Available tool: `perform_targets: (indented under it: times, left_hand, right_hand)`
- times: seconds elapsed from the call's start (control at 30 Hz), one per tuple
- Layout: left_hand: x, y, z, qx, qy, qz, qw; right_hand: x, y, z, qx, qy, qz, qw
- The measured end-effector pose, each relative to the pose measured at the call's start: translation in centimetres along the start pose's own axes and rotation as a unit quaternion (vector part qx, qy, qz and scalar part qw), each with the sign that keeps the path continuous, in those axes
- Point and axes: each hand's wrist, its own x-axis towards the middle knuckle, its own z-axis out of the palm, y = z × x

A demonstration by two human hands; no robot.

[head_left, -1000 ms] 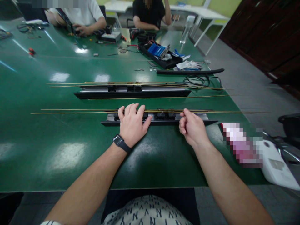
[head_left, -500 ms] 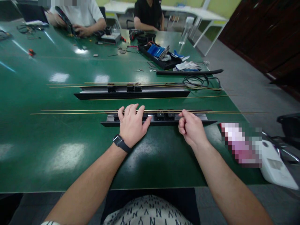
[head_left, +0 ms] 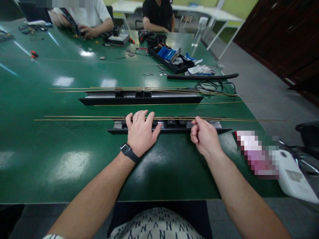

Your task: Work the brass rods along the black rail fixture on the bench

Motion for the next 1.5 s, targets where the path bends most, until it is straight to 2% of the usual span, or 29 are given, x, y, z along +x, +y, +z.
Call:
perform_targets:
  times: [0.37,0.87,1.5]
  left_hand:
    - [-0.01,-0.04,0.05,-0.004,-0.001,0.0,1.0]
    - [-0.02,-0.02,0.05,-0.005,0.0,-0.003,1.0]
    - [-0.01,0.02,-0.05,-0.005,-0.001,-0.002,1.0]
  right_hand:
    - [0.05,0.04,-0.19,-0.013,-0.017,0.003,1.0]
    - [-0.02,0.14,0.01,0.009,-0.002,-0.001,1.0]
    - [0.02,0.05,-0.12,-0.018,-0.012,-0.003,1.0]
